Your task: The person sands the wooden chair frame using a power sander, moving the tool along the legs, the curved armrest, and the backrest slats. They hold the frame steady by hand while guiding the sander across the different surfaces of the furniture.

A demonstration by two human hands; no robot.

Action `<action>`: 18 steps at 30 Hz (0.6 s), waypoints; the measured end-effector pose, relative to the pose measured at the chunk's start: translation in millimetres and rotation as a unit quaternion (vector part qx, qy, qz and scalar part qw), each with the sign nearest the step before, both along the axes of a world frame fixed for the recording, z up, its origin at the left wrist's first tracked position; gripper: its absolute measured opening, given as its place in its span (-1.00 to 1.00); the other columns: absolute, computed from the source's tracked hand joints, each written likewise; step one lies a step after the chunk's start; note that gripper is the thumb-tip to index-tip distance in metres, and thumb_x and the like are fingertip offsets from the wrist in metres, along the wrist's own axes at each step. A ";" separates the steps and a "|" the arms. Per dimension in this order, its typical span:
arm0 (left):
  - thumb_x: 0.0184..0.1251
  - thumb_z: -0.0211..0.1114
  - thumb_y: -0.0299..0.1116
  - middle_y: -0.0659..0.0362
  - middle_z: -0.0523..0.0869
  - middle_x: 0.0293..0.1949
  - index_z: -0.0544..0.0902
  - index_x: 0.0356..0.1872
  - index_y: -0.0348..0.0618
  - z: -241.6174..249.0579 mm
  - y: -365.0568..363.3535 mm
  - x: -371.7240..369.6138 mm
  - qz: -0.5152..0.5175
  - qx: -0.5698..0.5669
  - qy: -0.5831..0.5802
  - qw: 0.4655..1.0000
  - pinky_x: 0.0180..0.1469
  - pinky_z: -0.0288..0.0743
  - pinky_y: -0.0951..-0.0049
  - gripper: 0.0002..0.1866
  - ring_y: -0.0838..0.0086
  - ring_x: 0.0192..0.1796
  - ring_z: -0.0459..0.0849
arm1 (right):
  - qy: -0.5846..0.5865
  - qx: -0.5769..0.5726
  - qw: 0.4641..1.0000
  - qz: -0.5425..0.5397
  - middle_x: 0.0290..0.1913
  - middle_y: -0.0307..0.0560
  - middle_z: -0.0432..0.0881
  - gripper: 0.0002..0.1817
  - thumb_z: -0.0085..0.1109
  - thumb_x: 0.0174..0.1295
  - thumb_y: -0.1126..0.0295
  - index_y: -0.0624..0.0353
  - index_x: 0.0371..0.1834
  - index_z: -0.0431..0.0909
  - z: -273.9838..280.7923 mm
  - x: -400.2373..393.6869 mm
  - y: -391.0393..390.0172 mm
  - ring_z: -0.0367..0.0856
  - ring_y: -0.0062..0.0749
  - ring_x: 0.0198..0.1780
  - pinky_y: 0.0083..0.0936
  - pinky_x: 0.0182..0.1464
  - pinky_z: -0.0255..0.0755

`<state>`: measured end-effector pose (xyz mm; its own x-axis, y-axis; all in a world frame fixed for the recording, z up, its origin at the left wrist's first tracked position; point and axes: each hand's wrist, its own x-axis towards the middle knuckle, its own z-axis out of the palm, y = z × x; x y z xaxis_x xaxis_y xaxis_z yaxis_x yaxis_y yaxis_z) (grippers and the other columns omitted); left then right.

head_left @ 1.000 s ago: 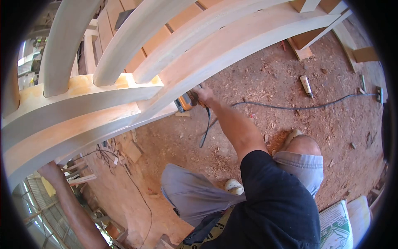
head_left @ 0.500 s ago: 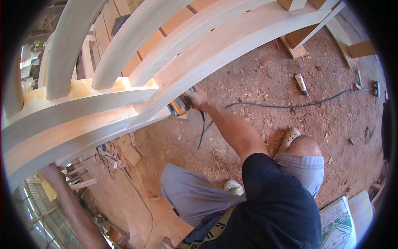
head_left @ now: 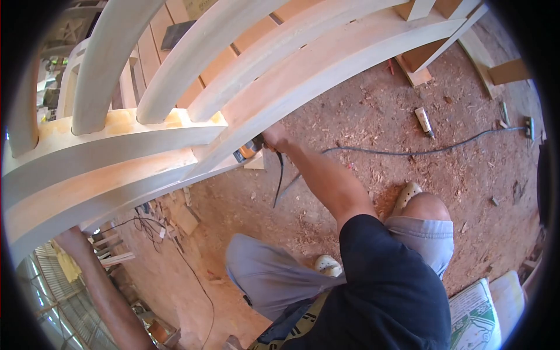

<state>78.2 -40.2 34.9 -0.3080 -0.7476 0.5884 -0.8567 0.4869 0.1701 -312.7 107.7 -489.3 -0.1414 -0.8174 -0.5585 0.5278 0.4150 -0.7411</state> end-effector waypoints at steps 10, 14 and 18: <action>0.60 0.25 -0.33 -0.01 0.72 0.14 0.63 0.23 -0.43 -6.3 12.0 -25.9 0.012 -0.018 0.026 0.999 0.10 0.66 0.28 -0.62 0.28 0.09 0.71 | 0.011 0.035 0.999 -0.022 -0.39 0.06 0.71 -0.23 0.35 0.22 -0.10 0.08 0.44 0.51 -30.1 6.1 2.0 0.57 -0.35 -0.64 -0.34 -0.65 0.40; 0.63 0.23 -0.30 -0.01 0.74 0.11 0.65 0.20 -0.43 -3.1 -3.6 -4.5 -0.010 -0.011 0.013 1.000 0.13 0.65 0.29 -0.63 0.29 0.08 0.72 | 0.029 -0.027 0.996 0.078 -0.38 0.10 0.72 -0.23 0.35 0.23 -0.15 0.11 0.39 0.54 -16.2 -6.2 -25.9 0.59 -0.33 -0.63 -0.33 -0.64 0.42; 0.63 0.23 -0.30 -0.01 0.74 0.09 0.66 0.18 -0.43 -5.4 2.9 -18.9 -0.006 -0.007 0.031 0.999 0.15 0.64 0.29 -0.64 0.29 0.09 0.71 | 0.029 -0.053 0.998 -0.014 -0.37 0.10 0.73 -0.22 0.40 0.19 -0.17 0.09 0.38 0.56 -7.5 5.3 -4.8 0.61 -0.30 -0.62 -0.32 -0.62 0.47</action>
<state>59.3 -37.3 29.6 -0.2807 -0.7354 0.6167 -0.8386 0.5004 0.2151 -307.3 102.9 -496.8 -0.1949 -0.8665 -0.4596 0.4925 0.3188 -0.8098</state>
